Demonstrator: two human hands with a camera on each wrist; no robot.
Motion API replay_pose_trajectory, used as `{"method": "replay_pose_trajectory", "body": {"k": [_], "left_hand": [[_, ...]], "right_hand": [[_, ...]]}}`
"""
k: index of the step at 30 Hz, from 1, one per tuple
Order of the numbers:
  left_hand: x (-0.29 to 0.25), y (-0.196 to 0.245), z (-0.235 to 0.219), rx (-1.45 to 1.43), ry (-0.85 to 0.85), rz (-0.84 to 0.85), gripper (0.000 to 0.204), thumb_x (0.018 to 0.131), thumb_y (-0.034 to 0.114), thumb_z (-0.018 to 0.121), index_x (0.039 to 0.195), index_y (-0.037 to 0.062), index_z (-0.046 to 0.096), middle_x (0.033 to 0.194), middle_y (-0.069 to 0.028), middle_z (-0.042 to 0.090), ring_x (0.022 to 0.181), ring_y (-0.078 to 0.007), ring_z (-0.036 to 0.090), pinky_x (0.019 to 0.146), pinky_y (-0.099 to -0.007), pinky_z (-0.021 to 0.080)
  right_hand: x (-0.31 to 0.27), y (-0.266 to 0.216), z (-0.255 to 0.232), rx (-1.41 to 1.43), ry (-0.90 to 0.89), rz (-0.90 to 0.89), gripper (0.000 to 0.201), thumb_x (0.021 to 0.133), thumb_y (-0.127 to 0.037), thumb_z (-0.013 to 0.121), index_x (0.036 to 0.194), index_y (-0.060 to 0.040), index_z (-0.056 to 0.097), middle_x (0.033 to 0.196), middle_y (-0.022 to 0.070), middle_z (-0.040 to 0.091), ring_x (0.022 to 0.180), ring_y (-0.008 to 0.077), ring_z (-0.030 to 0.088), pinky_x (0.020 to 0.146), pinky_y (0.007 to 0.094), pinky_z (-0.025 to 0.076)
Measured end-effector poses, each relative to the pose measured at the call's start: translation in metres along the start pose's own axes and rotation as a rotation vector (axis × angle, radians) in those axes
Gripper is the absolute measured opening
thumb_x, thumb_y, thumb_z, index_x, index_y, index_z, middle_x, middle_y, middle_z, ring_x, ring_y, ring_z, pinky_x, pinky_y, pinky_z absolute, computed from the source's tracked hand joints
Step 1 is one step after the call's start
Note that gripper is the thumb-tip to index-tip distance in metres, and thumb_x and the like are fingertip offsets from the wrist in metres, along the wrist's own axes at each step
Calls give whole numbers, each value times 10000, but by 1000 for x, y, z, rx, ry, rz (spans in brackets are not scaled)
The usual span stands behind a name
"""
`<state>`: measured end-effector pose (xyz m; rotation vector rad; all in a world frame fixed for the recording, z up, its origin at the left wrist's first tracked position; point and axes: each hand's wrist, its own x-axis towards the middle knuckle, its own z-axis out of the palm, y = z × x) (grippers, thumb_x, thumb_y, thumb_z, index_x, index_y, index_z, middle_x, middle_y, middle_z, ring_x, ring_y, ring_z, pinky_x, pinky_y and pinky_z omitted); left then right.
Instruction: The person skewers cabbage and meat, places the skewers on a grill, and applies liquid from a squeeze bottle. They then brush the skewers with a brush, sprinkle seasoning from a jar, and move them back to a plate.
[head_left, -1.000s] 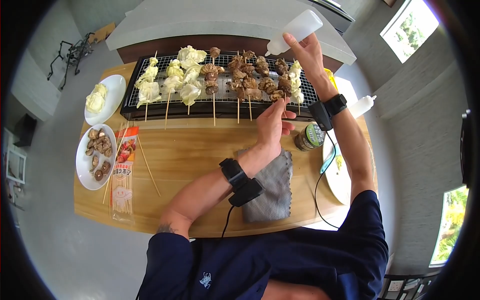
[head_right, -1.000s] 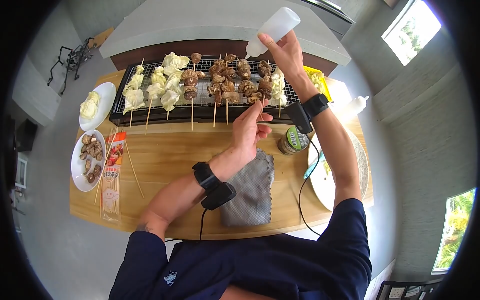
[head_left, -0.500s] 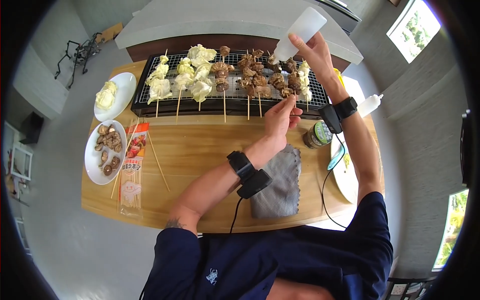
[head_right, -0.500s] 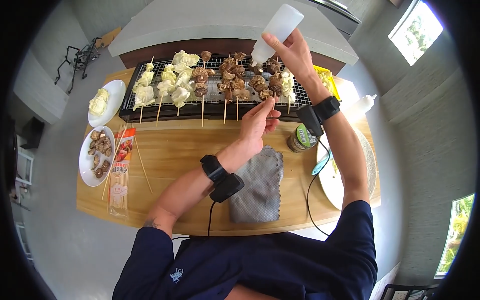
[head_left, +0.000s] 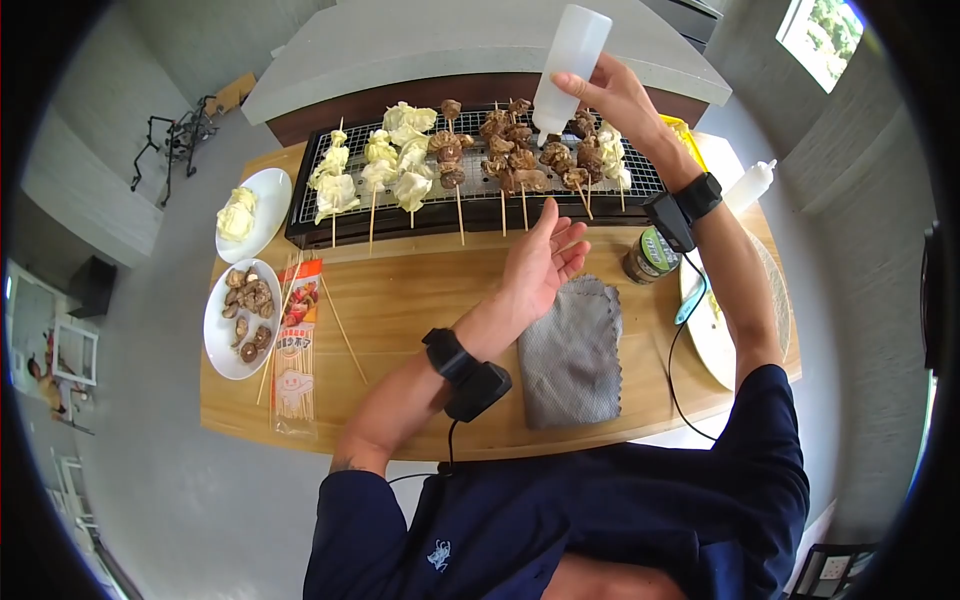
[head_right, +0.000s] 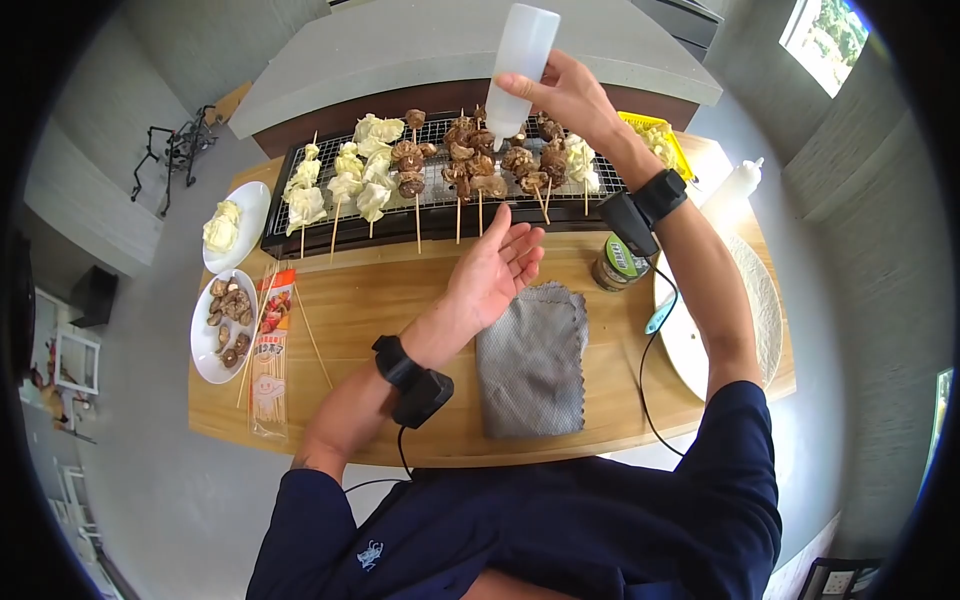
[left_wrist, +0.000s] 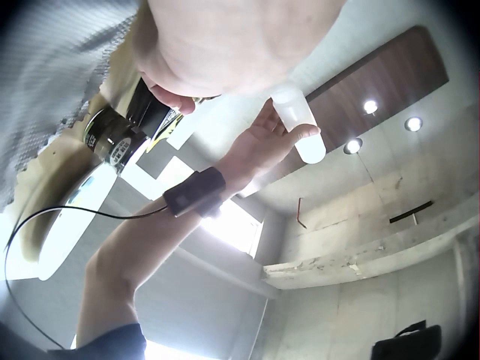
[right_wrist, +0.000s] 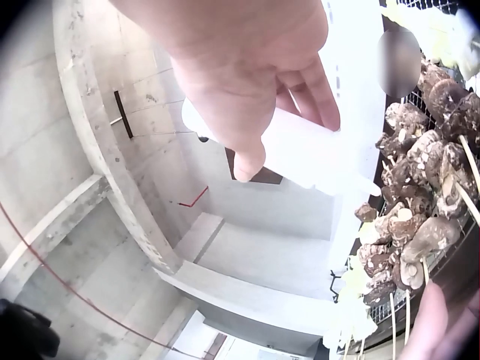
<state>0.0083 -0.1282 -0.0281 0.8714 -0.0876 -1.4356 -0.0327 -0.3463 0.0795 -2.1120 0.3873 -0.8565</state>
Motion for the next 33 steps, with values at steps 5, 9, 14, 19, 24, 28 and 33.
{"method": "replay_pose_trajectory", "body": {"k": [5, 9, 14, 19, 24, 28, 33], "left_hand": [[2, 2, -7, -74, 11, 242, 411, 999, 489, 616, 1122, 97, 624, 1019, 0, 664, 780, -88, 586, 715, -243, 496], [4, -1, -11, -142, 8, 286, 402, 1039, 461, 557, 1169, 87, 627, 997, 9, 653, 743, -81, 557, 686, -245, 483], [7, -3, -11, -69, -28, 322, 390, 1073, 401, 508, 1247, 75, 631, 1000, 19, 646, 711, -67, 533, 670, -232, 460], [8, -5, -8, -39, -56, 345, 352, 1065, 367, 541, 1253, 94, 660, 959, 7, 660, 631, -54, 518, 597, -226, 428], [0, 2, -5, 67, -88, 355, 347, 1051, 338, 580, 1291, 100, 660, 910, 12, 631, 583, -44, 477, 542, -206, 390], [-1, 4, -2, 107, -69, 356, 352, 1039, 348, 601, 1284, 104, 670, 870, 11, 627, 557, -39, 460, 519, -200, 371], [3, 1, -5, 110, -26, 333, 342, 1026, 360, 623, 1249, 111, 697, 846, 15, 630, 550, -34, 452, 511, -197, 361]], "right_hand": [[11, 16, 16, -112, 134, -50, 718, 832, -562, 790, 1236, 9, 626, 1063, 143, 727, 964, 218, 702, 847, 370, 560], [25, 25, 17, -151, 226, -84, 716, 831, -543, 799, 1252, 6, 614, 1082, 148, 722, 981, 228, 700, 874, 373, 552], [24, 21, 24, -89, 201, -62, 692, 851, -464, 809, 1299, 11, 579, 1163, 157, 706, 1066, 235, 689, 936, 363, 534], [19, 9, 21, -22, 147, -46, 687, 866, -457, 799, 1297, 29, 576, 1176, 157, 704, 1085, 224, 684, 944, 359, 532], [17, 6, 14, -2, 140, -76, 696, 873, -476, 789, 1294, 34, 574, 1179, 160, 698, 1093, 222, 678, 953, 356, 526], [12, -6, 14, 53, 159, -96, 716, 879, -494, 778, 1289, 52, 563, 1193, 169, 684, 1112, 229, 668, 966, 351, 517], [7, -14, 19, 68, 124, -125, 724, 879, -499, 777, 1287, 60, 559, 1182, 173, 685, 1094, 229, 673, 959, 346, 522]]}}
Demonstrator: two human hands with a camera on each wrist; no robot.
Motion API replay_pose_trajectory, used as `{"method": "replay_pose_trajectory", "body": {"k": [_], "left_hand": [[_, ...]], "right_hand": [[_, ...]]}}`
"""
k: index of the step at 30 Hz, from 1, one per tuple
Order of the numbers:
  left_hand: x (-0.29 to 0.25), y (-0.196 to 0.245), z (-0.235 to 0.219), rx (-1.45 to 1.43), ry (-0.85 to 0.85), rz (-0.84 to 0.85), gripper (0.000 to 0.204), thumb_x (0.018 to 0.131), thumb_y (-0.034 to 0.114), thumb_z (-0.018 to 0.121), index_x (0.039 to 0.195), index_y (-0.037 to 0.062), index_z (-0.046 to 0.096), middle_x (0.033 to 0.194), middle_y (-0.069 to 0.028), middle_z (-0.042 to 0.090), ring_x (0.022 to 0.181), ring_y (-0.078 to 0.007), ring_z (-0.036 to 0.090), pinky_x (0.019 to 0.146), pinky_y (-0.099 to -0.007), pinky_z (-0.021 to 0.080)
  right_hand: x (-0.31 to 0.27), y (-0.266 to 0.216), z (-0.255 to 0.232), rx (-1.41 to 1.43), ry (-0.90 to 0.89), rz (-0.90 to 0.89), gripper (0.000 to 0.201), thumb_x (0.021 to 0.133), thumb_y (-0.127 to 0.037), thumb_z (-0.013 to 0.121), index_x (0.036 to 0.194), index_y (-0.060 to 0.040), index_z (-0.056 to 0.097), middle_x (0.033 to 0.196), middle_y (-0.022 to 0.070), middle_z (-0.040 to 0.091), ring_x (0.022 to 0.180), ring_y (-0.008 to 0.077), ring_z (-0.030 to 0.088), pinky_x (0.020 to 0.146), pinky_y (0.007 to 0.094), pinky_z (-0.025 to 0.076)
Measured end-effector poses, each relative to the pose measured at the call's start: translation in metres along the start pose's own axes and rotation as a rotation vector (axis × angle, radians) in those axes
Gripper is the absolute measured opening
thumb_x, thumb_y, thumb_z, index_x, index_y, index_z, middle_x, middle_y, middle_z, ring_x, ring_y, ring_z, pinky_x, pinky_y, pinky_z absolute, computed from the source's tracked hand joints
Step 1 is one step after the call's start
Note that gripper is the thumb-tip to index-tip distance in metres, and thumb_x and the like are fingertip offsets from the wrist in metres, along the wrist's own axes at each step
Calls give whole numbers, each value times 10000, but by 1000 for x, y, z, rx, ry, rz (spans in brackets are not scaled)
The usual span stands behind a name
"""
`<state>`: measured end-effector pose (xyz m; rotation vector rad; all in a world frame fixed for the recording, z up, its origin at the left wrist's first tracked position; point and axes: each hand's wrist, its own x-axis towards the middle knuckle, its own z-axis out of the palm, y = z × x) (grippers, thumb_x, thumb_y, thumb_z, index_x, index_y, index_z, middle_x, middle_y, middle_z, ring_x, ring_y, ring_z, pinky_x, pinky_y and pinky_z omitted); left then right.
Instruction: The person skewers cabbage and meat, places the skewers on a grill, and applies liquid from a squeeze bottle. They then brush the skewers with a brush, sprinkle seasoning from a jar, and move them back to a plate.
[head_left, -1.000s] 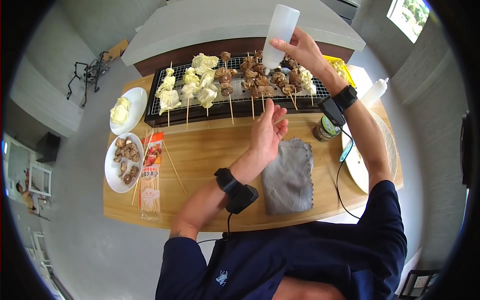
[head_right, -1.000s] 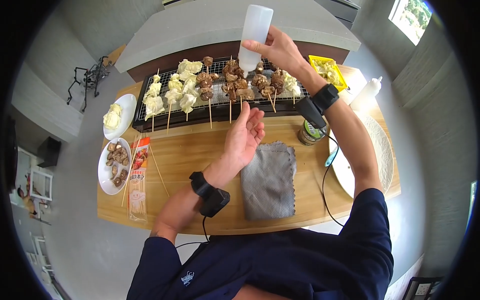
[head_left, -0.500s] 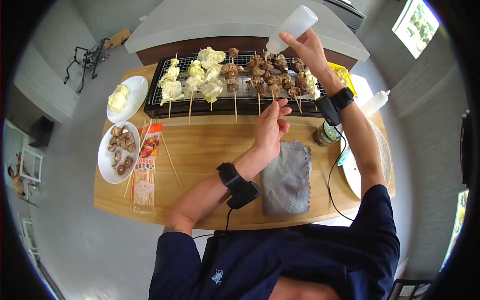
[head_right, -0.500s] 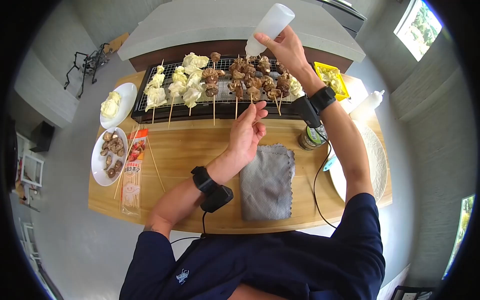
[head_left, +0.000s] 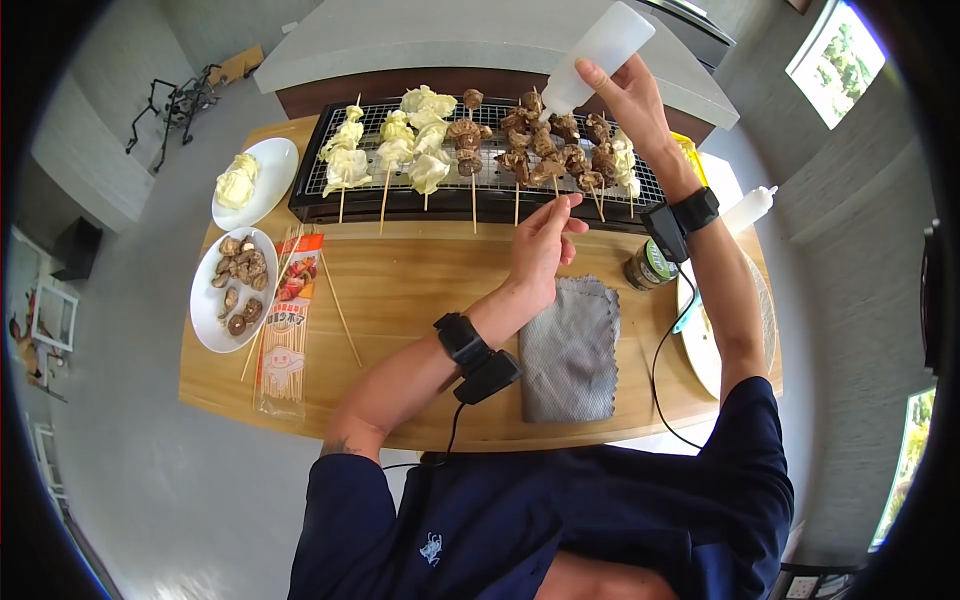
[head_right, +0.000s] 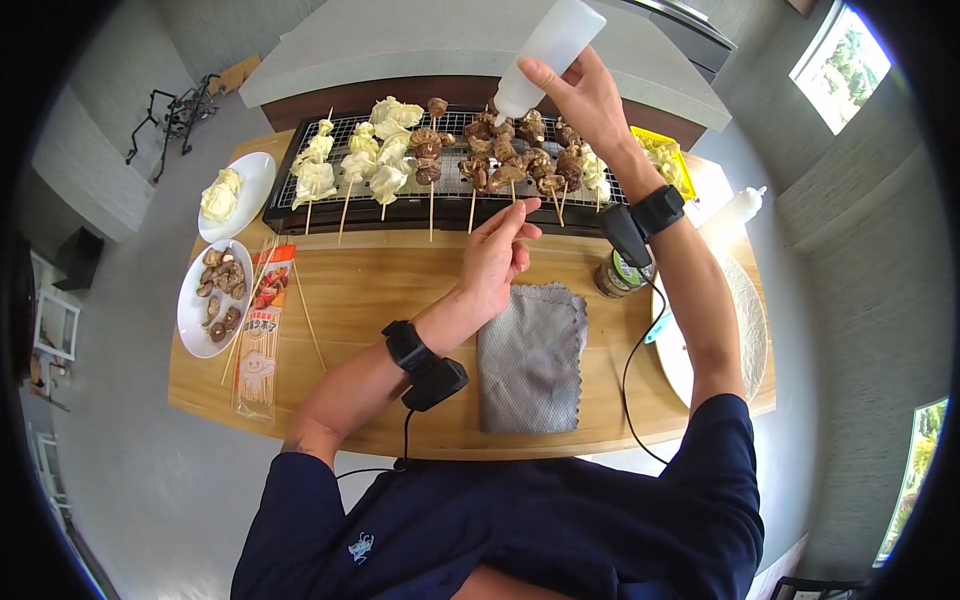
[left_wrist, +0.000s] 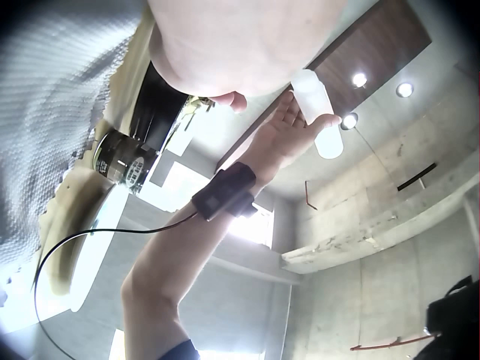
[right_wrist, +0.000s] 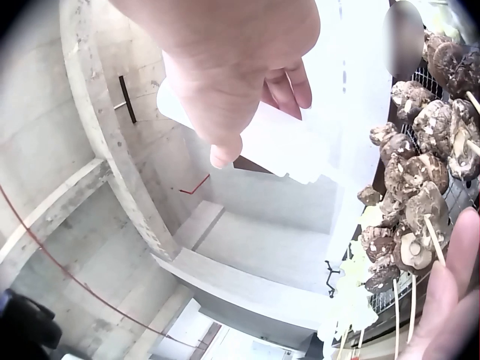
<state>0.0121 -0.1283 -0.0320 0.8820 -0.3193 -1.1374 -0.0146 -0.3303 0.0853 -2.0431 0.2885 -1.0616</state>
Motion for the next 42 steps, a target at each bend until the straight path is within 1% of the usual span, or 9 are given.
{"method": "replay_pose_trajectory", "body": {"k": [5, 9, 15, 17, 21, 23, 29, 34, 42], "left_hand": [[11, -2, -10, 14, 8, 17, 305, 1021, 371, 621, 1136, 113, 739, 809, 11, 679, 544, -32, 484, 513, -203, 359], [11, 2, -10, 31, 8, -44, 328, 1014, 379, 638, 1161, 102, 732, 841, 19, 647, 584, -33, 467, 551, -183, 381], [8, 6, -10, 70, -14, -101, 483, 985, 533, 618, 1175, 98, 706, 926, 4, 671, 628, -45, 507, 607, -213, 440], [6, 6, -9, 76, 15, -71, 623, 944, 633, 609, 1210, 71, 649, 984, -8, 672, 685, -66, 570, 645, -235, 477], [-4, 8, -14, 60, 61, -64, 705, 915, 681, 610, 1228, 49, 597, 1017, -19, 670, 730, -90, 615, 670, -246, 499], [-7, 9, -18, 53, 197, -26, 694, 922, 708, 571, 1192, 71, 614, 1051, -29, 657, 693, -109, 620, 648, -255, 505], [0, 12, -30, 0, 213, 99, 516, 1045, 544, 481, 1109, 60, 645, 844, 3, 615, 595, -90, 554, 555, -254, 449], [4, 17, -40, -94, 55, 95, 349, 1073, 344, 529, 1173, 31, 647, 788, 26, 582, 552, -54, 473, 492, -235, 378], [3, 24, -33, 5, 92, 173, 331, 1071, 329, 538, 1231, 68, 664, 773, 5, 623, 457, -38, 431, 409, -218, 331]], "right_hand": [[-2, -6, 7, -118, -103, 68, 697, 869, -476, 794, 1277, 42, 572, 1142, 161, 707, 1067, 223, 690, 936, 357, 542], [5, 15, 15, -135, -20, 38, 679, 868, -469, 796, 1271, 35, 584, 1128, 146, 714, 1050, 217, 694, 921, 357, 545], [6, 6, 19, -111, -3, 33, 689, 863, -506, 786, 1253, 33, 607, 1116, 150, 713, 1028, 223, 698, 895, 363, 549], [4, 1, 18, -124, -72, 76, 703, 860, -536, 778, 1245, 30, 615, 1106, 154, 716, 1023, 225, 699, 895, 365, 549], [3, 10, 22, -153, -122, 52, 709, 861, -545, 772, 1246, 29, 615, 1095, 152, 719, 1016, 225, 700, 893, 365, 551], [7, 16, 26, -143, -69, 17, 711, 860, -544, 772, 1244, 33, 609, 1063, 152, 722, 986, 231, 706, 865, 371, 560], [22, 27, 35, -303, 80, -5, 730, 848, -545, 781, 1233, 47, 595, 1018, 176, 718, 925, 251, 711, 804, 387, 575], [21, 24, 42, -287, 59, 11, 736, 838, -552, 787, 1222, 47, 599, 1023, 179, 717, 929, 253, 712, 799, 382, 576], [19, 16, 39, -36, 9, 45, 720, 865, -510, 782, 1258, 61, 586, 1122, 178, 710, 1033, 235, 701, 900, 372, 561]]}}
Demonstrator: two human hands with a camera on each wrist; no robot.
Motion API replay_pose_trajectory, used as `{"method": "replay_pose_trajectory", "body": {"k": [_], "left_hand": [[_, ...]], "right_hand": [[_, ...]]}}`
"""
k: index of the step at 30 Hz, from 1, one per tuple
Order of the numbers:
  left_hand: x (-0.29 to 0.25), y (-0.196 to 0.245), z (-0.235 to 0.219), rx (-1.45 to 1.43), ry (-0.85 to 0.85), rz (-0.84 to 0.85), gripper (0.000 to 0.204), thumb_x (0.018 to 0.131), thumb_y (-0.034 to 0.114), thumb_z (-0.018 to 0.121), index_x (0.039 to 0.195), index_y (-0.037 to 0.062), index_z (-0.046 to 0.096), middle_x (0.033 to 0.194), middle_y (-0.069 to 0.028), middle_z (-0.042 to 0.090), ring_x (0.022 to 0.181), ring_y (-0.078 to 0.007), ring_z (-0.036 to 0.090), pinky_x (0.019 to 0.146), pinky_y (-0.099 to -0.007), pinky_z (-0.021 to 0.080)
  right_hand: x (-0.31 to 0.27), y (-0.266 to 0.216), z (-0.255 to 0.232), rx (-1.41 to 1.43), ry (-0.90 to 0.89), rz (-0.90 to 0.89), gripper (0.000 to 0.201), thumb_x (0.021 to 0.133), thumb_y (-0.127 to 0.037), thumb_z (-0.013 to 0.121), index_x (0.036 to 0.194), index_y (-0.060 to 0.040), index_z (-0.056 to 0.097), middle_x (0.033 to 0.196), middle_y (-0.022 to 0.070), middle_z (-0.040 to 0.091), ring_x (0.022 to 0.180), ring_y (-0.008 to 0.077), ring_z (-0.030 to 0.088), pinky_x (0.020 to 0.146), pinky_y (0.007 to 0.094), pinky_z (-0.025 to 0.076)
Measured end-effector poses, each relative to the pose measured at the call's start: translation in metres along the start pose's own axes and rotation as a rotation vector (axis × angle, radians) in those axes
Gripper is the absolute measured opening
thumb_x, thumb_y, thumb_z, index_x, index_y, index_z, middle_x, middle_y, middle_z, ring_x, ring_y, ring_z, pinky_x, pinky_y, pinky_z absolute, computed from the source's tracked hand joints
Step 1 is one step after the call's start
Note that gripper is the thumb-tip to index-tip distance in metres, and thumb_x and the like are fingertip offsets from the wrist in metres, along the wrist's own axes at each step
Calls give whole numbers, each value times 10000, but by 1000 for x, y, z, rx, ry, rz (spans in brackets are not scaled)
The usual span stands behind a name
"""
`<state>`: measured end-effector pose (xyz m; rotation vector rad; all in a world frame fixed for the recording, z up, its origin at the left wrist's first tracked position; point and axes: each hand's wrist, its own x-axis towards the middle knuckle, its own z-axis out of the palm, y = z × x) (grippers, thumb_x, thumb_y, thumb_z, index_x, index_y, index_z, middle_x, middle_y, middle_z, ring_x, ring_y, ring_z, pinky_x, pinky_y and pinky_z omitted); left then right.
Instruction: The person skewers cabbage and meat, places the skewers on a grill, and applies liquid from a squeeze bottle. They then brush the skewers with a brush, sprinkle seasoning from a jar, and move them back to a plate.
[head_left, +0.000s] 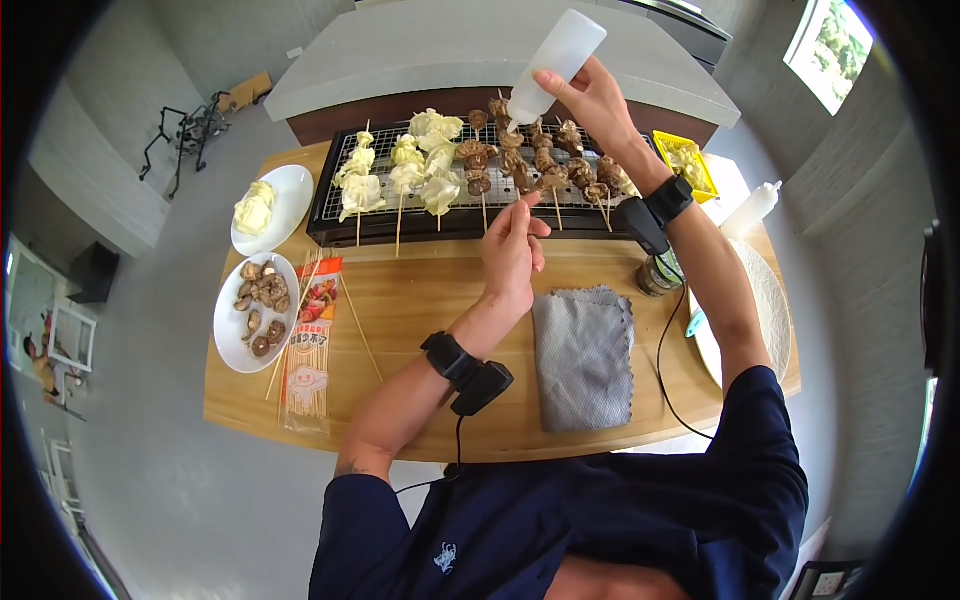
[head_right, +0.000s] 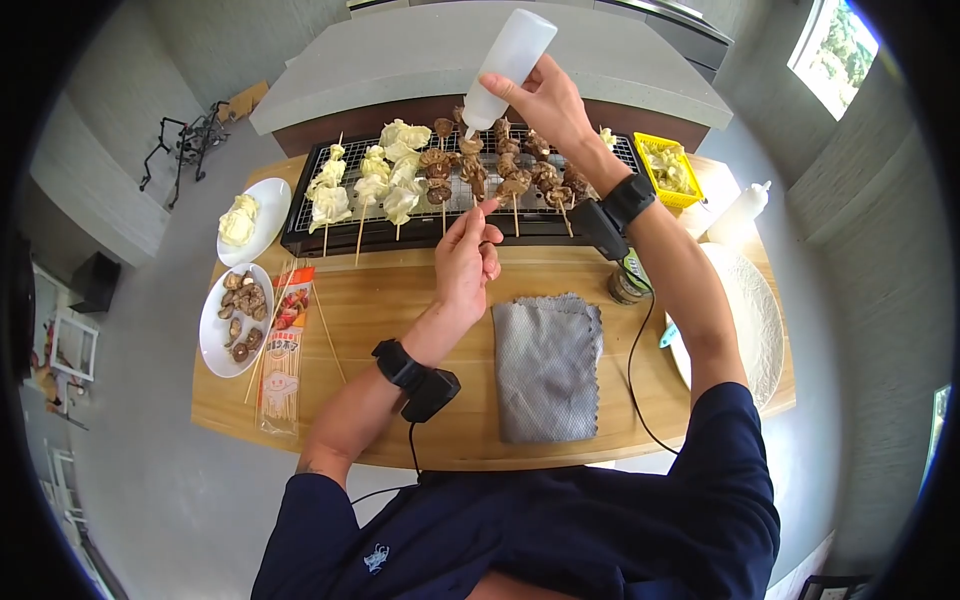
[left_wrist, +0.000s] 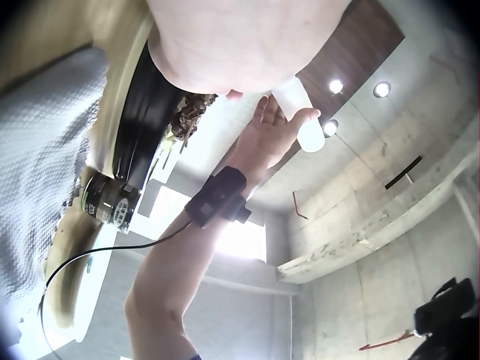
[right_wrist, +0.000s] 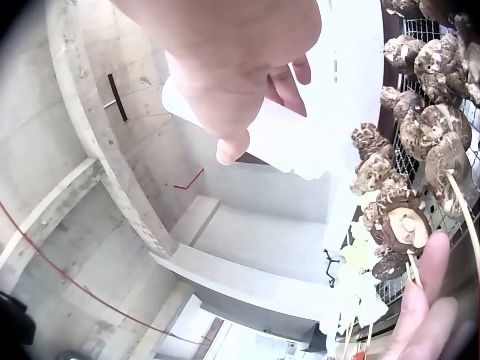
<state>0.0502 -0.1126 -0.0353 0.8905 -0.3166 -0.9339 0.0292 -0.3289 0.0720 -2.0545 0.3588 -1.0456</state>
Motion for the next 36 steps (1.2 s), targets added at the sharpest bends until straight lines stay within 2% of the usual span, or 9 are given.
{"method": "replay_pose_trajectory", "body": {"k": [5, 14, 20, 25, 29, 31, 33, 34, 36], "left_hand": [[-1, 10, 3, 62, 17, 32, 355, 1059, 340, 563, 1293, 89, 656, 792, -2, 651, 457, -31, 436, 408, -208, 328], [-4, 11, 4, 139, 25, -26, 343, 1038, 336, 603, 1291, 113, 668, 834, -12, 675, 482, -34, 462, 442, -206, 362], [0, 9, -1, 160, -4, -83, 330, 1038, 352, 597, 1213, 87, 685, 862, -18, 670, 511, -50, 481, 497, -230, 390], [4, 4, -6, -10, 14, -161, 450, 1037, 482, 551, 1173, 66, 656, 889, -19, 649, 570, -73, 513, 537, -249, 419], [1, 4, -3, 33, 29, -211, 536, 1008, 579, 536, 1139, 70, 637, 894, -17, 655, 574, -88, 521, 553, -258, 441], [3, -1, -7, -53, 21, -298, 612, 980, 662, 506, 1116, 74, 614, 914, -6, 645, 607, -98, 545, 587, -264, 474], [-2, -3, -12, -81, 25, -305, 615, 969, 677, 508, 1106, 85, 606, 916, -2, 640, 643, -101, 554, 622, -269, 484], [-5, -3, -13, -121, 33, -307, 617, 959, 692, 511, 1096, 96, 597, 918, 2, 635, 678, -104, 563, 657, -274, 494], [-11, 0, -19, -182, 45, -304, 597, 970, 665, 515, 1085, 86, 603, 919, 1, 650, 693, -104, 566, 671, -271, 495]], "right_hand": [[-3, -16, -7, 175, -3, -62, 703, 888, -467, 777, 1291, 67, 562, 1218, 180, 678, 1143, 234, 660, 1006, 358, 511], [-16, -31, -6, 127, -93, -26, 650, 898, -397, 787, 1316, 39, 547, 1204, 154, 688, 1118, 223, 671, 977, 357, 530], [-15, -25, 1, 76, -103, -43, 653, 883, -405, 799, 1301, 37, 559, 1172, 144, 702, 1089, 212, 684, 951, 357, 546], [-18, -28, 7, 110, -165, -4, 645, 879, -398, 805, 1306, 24, 568, 1184, 146, 706, 1086, 216, 686, 966, 367, 539], [-16, -25, 22, 99, -273, -28, 673, 864, -418, 813, 1310, 25, 572, 1167, 155, 718, 1067, 218, 695, 959, 370, 538], [-8, -14, 32, 27, -215, -55, 715, 841, -444, 825, 1306, 31, 561, 1130, 163, 726, 1054, 235, 702, 950, 374, 538], [1, -4, 40, 2, 6, -33, 735, 825, -456, 834, 1304, 21, 545, 1138, 174, 720, 1058, 261, 701, 944, 389, 539], [0, -16, 37, -133, 73, 21, 718, 833, -447, 829, 1300, 11, 532, 1156, 180, 712, 1071, 277, 697, 936, 401, 546], [8, -6, 36, -105, 40, -2, 723, 834, -448, 826, 1304, 13, 529, 1165, 185, 708, 1076, 281, 695, 933, 405, 549]]}}
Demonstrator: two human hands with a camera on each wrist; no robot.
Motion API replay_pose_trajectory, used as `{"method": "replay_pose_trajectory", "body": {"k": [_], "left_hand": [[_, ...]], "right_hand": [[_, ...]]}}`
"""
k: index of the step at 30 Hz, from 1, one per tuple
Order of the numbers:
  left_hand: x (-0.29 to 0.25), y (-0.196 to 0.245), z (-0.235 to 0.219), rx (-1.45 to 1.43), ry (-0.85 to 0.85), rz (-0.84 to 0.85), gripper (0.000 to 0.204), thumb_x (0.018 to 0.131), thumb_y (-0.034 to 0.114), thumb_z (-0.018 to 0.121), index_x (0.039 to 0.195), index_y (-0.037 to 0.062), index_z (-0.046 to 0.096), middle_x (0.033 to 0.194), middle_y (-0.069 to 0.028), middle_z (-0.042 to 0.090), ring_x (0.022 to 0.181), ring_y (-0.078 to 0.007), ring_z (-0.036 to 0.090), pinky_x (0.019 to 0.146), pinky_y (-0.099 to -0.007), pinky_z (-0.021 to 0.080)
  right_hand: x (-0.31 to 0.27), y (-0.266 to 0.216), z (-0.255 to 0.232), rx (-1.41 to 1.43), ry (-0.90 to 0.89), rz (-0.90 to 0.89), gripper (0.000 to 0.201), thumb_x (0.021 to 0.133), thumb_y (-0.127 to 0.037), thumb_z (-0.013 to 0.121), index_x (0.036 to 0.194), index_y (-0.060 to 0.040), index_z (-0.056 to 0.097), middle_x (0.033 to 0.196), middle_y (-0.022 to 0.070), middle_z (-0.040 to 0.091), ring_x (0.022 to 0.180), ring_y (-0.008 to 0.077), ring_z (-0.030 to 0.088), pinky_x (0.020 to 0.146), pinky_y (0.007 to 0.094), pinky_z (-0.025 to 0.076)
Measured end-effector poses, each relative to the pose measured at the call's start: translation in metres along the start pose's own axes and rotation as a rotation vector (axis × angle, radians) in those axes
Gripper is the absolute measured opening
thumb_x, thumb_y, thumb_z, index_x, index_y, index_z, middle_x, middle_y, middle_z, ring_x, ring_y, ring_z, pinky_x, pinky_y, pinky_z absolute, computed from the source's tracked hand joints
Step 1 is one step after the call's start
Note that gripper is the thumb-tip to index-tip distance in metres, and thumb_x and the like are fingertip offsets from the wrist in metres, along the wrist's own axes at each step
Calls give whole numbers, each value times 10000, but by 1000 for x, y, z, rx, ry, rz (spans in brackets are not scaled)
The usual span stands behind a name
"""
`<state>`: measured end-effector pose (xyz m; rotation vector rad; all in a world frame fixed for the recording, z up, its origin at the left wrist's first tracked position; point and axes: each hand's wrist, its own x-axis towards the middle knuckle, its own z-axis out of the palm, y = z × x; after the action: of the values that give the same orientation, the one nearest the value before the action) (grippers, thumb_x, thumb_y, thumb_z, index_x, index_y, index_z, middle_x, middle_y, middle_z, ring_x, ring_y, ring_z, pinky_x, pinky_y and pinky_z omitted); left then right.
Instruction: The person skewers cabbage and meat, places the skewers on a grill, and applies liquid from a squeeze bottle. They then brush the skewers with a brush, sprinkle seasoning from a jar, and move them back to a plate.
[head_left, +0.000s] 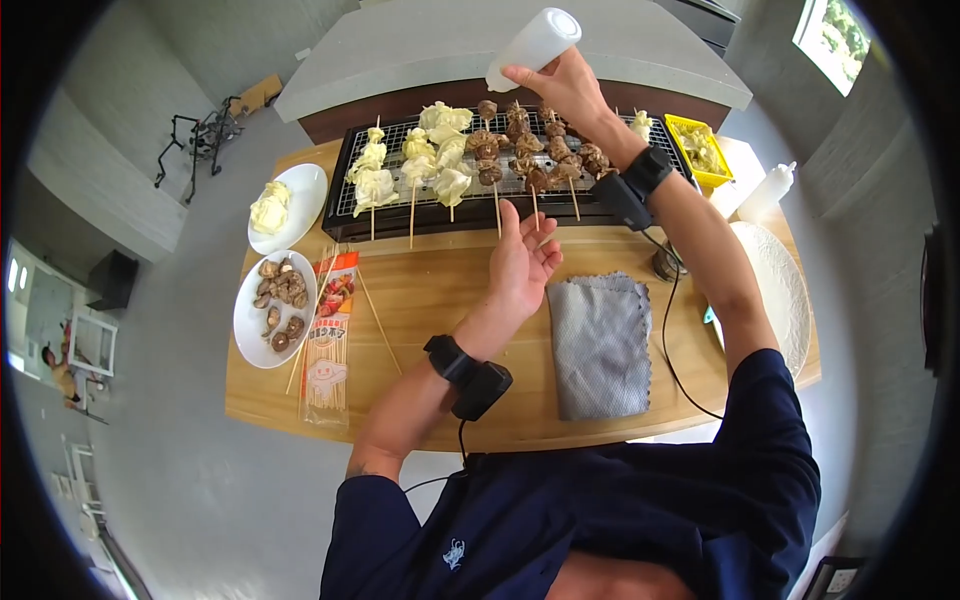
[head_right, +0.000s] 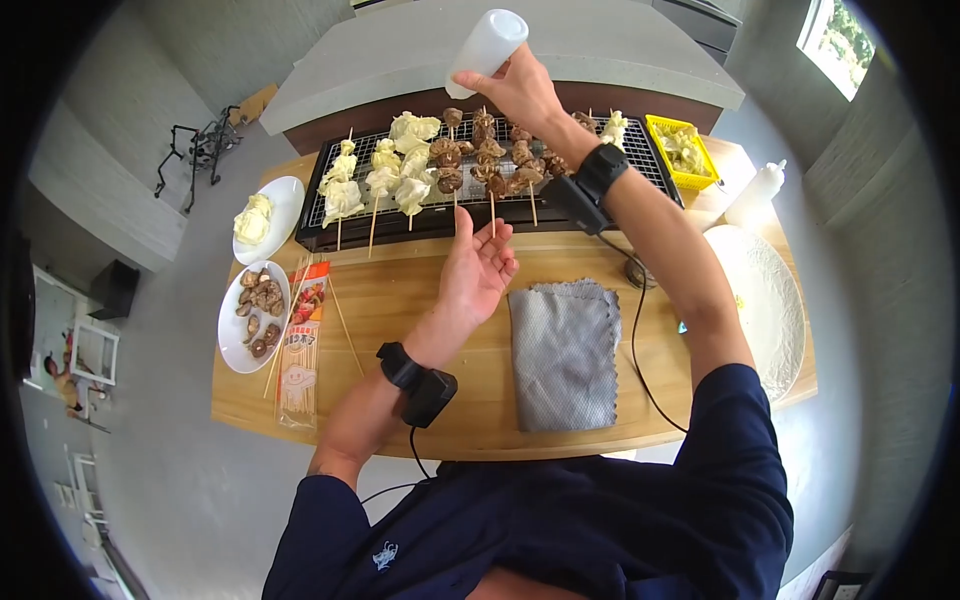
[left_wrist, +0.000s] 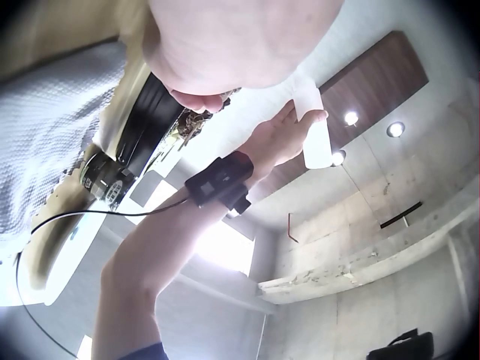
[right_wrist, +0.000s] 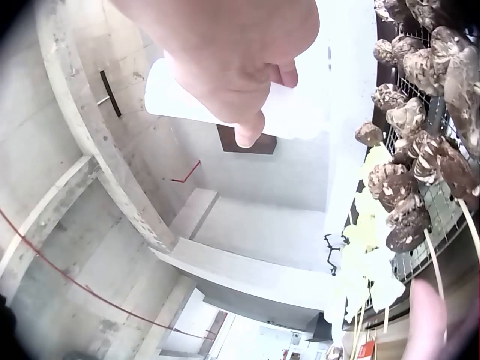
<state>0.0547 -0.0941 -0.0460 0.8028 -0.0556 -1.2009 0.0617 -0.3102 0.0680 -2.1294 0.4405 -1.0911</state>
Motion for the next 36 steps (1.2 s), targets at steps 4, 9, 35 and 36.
{"method": "replay_pose_trajectory", "body": {"k": [4, 9, 35, 36], "left_hand": [[4, 9, -20, -170, -72, 24, 560, 1003, 614, 495, 1087, 72, 611, 932, -5, 666, 736, -112, 573, 715, -272, 499], [-3, 16, -17, -198, 58, 42, 540, 1023, 593, 469, 1105, 81, 621, 929, -4, 662, 746, -115, 569, 710, -287, 494], [-26, 69, -63, 283, 90, 247, 490, 1033, 484, 548, 1288, 70, 606, 1223, -76, 644, 1104, -178, 605, 927, -346, 508], [-25, 70, -64, 281, 92, 251, 490, 1033, 484, 548, 1288, 70, 606, 1223, -76, 644, 1104, -178, 605, 927, -346, 508]], "right_hand": [[0, 5, 6, 45, -50, -18, 741, 836, -473, 818, 1303, 29, 537, 1160, 194, 706, 1081, 270, 692, 920, 409, 558], [-8, -2, 6, 73, -69, -42, 754, 838, -565, 782, 1264, 25, 586, 1101, 169, 715, 1023, 239, 697, 880, 392, 561], [-9, -33, 37, 104, -303, -23, 702, 841, -566, 777, 1247, -12, 637, 1087, 132, 737, 1003, 222, 709, 888, 352, 554], [-7, -33, 41, 105, -307, -26, 702, 841, -566, 777, 1247, -12, 637, 1087, 132, 737, 1003, 222, 709, 888, 352, 554]]}}
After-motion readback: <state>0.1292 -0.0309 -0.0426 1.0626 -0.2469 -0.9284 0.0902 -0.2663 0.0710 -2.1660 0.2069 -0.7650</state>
